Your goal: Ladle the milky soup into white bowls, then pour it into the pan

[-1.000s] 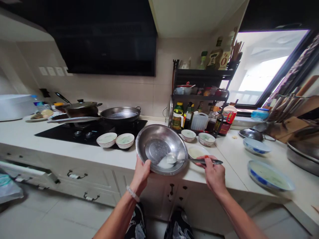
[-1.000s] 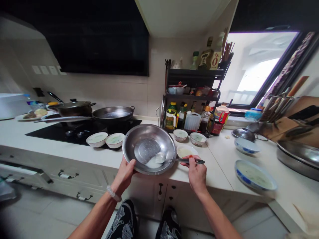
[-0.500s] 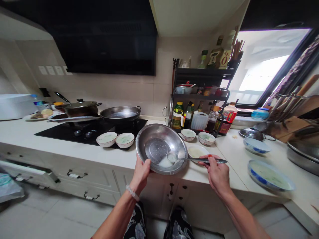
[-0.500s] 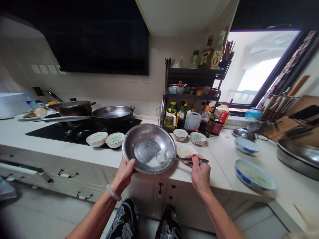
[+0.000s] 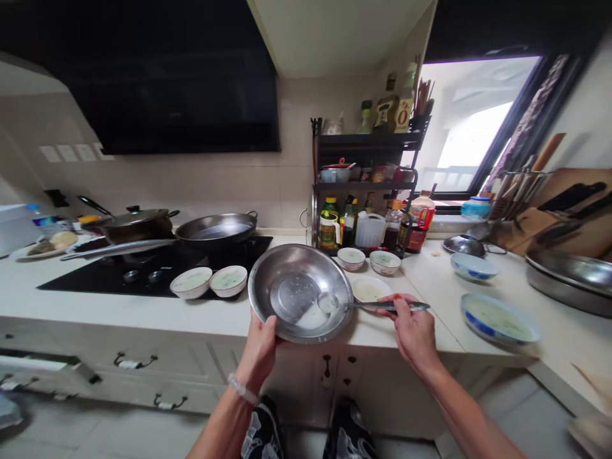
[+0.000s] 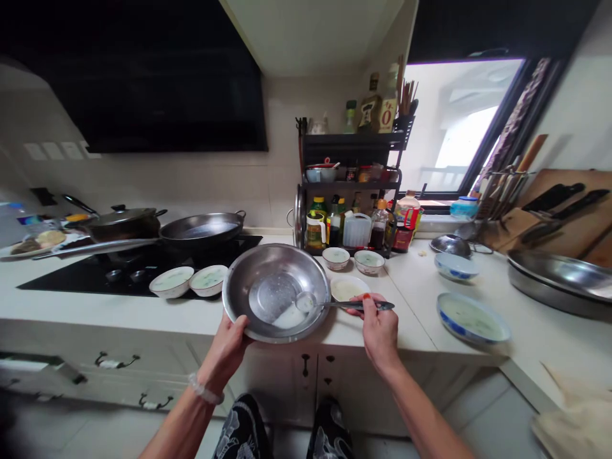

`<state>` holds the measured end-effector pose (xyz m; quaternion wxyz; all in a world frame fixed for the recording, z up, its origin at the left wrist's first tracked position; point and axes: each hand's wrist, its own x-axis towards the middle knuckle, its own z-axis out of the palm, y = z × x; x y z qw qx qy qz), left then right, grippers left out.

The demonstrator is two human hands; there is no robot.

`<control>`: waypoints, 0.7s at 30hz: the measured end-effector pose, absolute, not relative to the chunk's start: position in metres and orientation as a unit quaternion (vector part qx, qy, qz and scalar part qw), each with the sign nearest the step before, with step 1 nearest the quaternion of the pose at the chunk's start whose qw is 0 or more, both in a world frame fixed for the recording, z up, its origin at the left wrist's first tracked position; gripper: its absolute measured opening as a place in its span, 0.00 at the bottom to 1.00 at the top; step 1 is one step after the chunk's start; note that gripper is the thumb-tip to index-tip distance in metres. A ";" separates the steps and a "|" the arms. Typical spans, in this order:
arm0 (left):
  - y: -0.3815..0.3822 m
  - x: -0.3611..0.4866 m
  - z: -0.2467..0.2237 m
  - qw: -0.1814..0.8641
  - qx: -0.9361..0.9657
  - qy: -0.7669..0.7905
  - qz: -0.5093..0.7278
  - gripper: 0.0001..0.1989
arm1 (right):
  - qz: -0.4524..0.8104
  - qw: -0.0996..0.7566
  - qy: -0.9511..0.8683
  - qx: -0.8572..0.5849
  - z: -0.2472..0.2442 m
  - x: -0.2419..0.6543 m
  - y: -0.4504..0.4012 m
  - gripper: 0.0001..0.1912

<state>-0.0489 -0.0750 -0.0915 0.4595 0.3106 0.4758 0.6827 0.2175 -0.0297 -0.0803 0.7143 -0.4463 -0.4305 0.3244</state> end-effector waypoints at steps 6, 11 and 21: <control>-0.079 -0.052 -0.087 0.453 0.327 0.485 0.673 0.34 | 0.297 0.713 -0.457 -0.441 -0.077 0.222 -0.029 0.19; -0.083 -0.052 -0.073 0.423 0.346 0.494 0.676 0.34 | 0.289 0.720 -0.463 -0.428 -0.070 0.220 -0.031 0.20; -0.087 -0.052 -0.053 0.406 0.365 0.522 0.656 0.31 | 0.301 0.727 -0.462 -0.410 -0.059 0.225 -0.030 0.19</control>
